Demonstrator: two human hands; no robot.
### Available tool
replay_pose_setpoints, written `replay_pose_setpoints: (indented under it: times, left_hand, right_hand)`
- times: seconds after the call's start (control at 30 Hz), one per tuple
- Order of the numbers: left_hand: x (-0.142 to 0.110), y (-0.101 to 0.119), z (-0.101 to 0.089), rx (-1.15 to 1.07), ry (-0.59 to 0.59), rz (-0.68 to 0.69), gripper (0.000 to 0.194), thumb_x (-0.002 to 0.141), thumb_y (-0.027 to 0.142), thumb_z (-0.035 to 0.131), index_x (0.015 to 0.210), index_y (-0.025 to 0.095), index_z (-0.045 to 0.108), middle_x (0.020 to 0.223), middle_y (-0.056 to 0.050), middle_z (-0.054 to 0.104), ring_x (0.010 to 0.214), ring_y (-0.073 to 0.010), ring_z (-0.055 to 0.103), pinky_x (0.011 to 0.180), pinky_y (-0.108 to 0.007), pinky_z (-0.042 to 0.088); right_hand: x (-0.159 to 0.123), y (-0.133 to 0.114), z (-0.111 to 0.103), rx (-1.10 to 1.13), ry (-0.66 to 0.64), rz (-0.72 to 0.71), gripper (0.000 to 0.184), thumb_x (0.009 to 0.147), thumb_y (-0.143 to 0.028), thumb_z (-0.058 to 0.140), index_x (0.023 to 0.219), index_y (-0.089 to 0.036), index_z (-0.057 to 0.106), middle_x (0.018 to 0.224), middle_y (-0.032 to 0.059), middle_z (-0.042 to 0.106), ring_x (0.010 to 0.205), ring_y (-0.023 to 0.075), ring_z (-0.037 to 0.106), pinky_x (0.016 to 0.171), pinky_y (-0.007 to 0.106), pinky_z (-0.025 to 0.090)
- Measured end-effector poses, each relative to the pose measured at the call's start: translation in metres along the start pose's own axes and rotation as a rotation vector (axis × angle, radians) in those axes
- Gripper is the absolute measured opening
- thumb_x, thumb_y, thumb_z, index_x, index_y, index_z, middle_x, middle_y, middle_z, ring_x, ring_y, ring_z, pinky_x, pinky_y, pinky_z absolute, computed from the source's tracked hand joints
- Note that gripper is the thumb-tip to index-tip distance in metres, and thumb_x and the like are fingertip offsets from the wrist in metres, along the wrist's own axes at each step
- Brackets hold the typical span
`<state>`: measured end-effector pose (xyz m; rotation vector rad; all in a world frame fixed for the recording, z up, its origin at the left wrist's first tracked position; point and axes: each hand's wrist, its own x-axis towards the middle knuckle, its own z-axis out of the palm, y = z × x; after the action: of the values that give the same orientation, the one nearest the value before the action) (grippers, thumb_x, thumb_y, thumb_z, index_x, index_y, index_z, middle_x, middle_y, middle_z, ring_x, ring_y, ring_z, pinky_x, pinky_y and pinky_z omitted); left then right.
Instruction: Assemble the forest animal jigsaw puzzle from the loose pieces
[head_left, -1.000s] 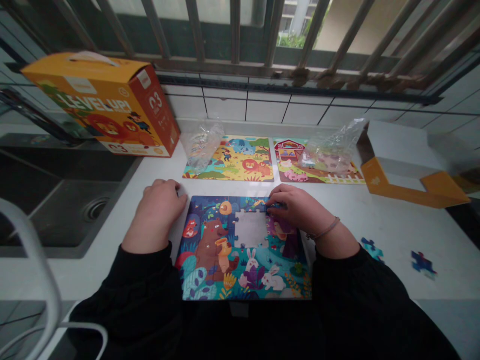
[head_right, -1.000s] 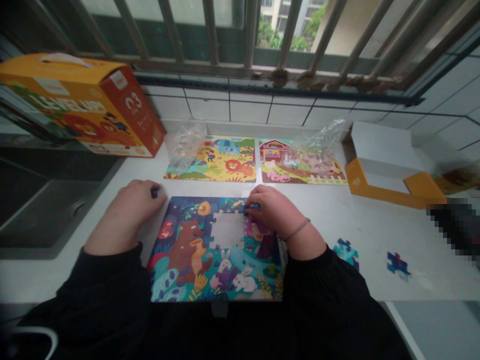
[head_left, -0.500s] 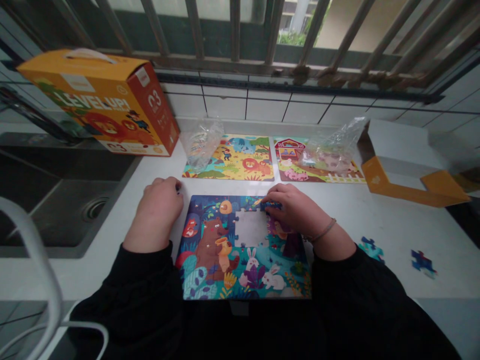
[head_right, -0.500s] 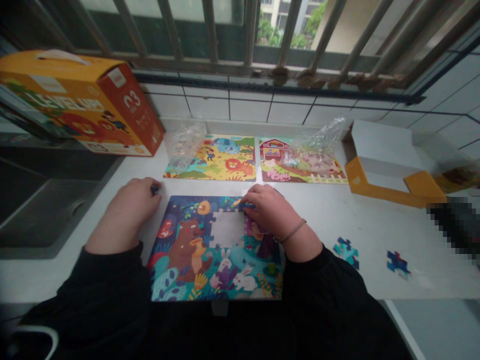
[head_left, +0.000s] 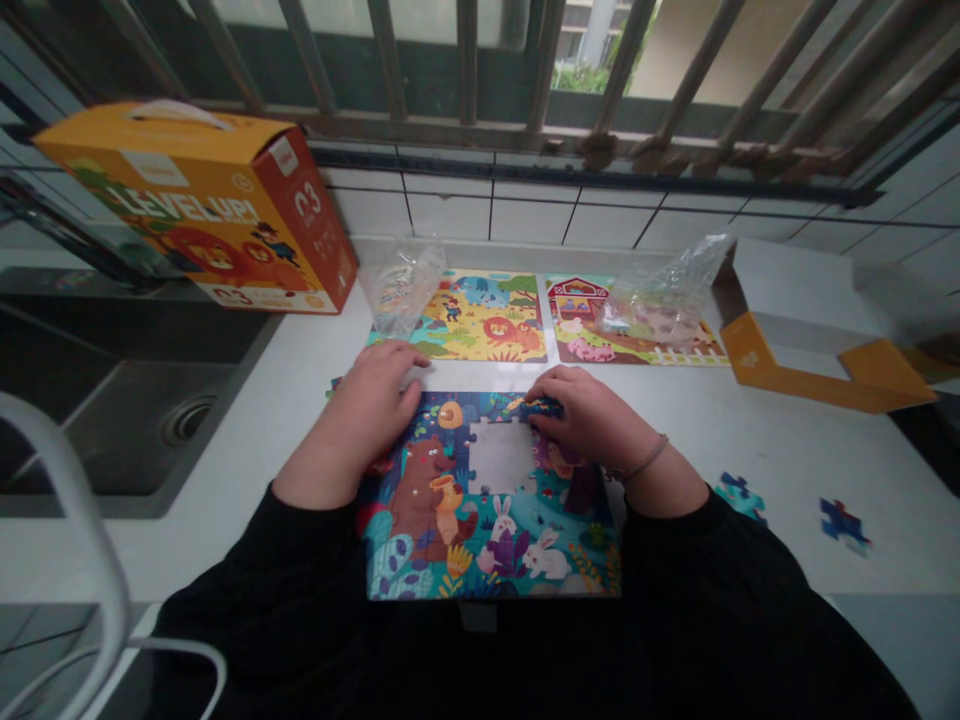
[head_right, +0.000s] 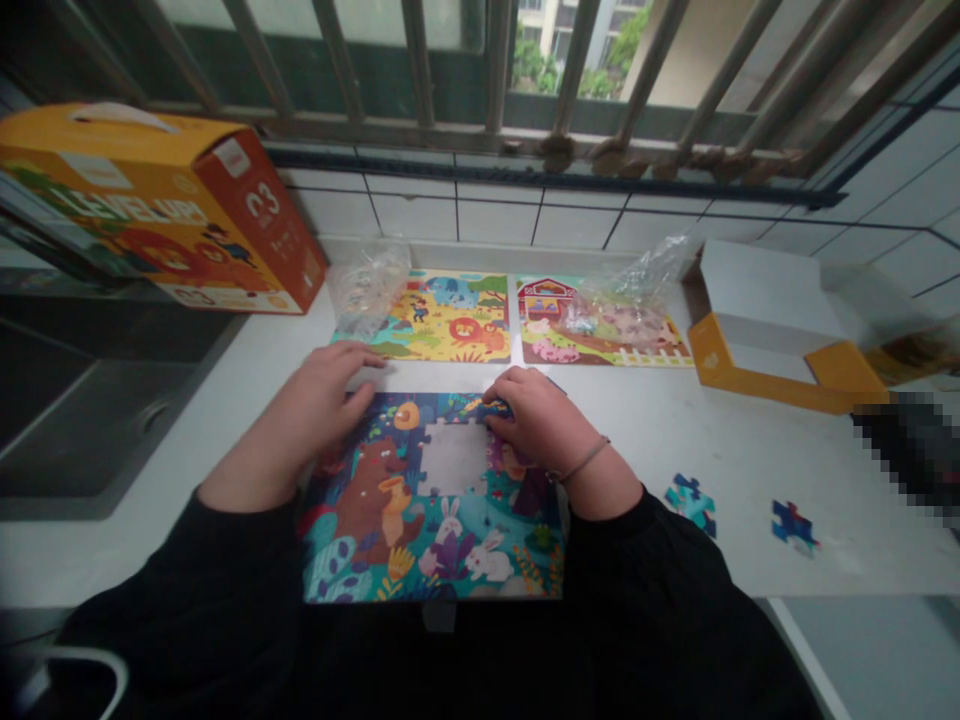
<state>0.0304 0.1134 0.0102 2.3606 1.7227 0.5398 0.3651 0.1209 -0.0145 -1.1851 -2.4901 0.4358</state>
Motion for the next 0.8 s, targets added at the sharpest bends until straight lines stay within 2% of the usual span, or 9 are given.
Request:
replay_pose_setpoints:
  times: [0.13, 0.23, 0.47, 0.67, 0.8]
  left_hand:
    - [-0.001, 0.027, 0.018, -0.167, -0.122, 0.279, 0.03, 0.1, 0.02, 0.059, 0.125, 0.021, 0.076, 0.149, -0.013, 0.07, 0.14, -0.0316, 0.062, 0.124, -0.053, 0.048]
    - [-0.003, 0.033, 0.029, -0.219, -0.198, 0.36, 0.034, 0.101, 0.021, 0.063, 0.132, 0.023, 0.076, 0.158, -0.013, 0.066, 0.147, -0.0323, 0.059, 0.126, -0.056, 0.046]
    - [-0.003, 0.026, 0.037, -0.251, -0.25, 0.328, 0.036, 0.098, 0.02, 0.069, 0.131, 0.028, 0.079, 0.152, -0.012, 0.071, 0.143, -0.0326, 0.064, 0.125, -0.058, 0.047]
    - [-0.002, 0.029, 0.034, -0.25, -0.258, 0.321, 0.033, 0.098, 0.02, 0.067, 0.129, 0.023, 0.079, 0.15, -0.015, 0.071, 0.142, -0.0344, 0.065, 0.124, -0.056, 0.048]
    - [0.0, 0.026, 0.022, -0.105, -0.192, 0.179, 0.037, 0.1, 0.023, 0.059, 0.132, 0.016, 0.075, 0.146, -0.019, 0.071, 0.138, -0.0347, 0.064, 0.123, -0.051, 0.049]
  right_hand:
    - [0.001, 0.002, 0.001, 0.014, 0.01, -0.026, 0.018, 0.092, -0.016, 0.081, 0.11, -0.019, 0.08, 0.115, 0.0125, 0.077, 0.107, 0.0278, 0.072, 0.099, 0.045, 0.059]
    - [0.001, 0.004, 0.002, 0.019, 0.013, -0.05, 0.019, 0.091, -0.012, 0.08, 0.108, -0.02, 0.082, 0.115, 0.0123, 0.078, 0.107, 0.0279, 0.073, 0.098, 0.045, 0.06]
    - [0.001, 0.005, 0.001, -0.004, -0.008, -0.077, 0.015, 0.091, -0.014, 0.084, 0.102, -0.024, 0.087, 0.11, 0.0089, 0.081, 0.101, 0.0253, 0.075, 0.094, 0.04, 0.061]
    - [-0.002, 0.002, -0.006, -0.047, -0.048, -0.071, 0.025, 0.09, -0.01, 0.08, 0.105, -0.028, 0.089, 0.115, 0.0071, 0.085, 0.101, 0.0261, 0.08, 0.093, 0.038, 0.064]
    - [-0.007, 0.001, -0.005, -0.14, -0.084, 0.032, 0.027, 0.09, -0.012, 0.08, 0.106, -0.032, 0.087, 0.111, 0.0027, 0.087, 0.097, 0.0282, 0.082, 0.084, 0.039, 0.065]
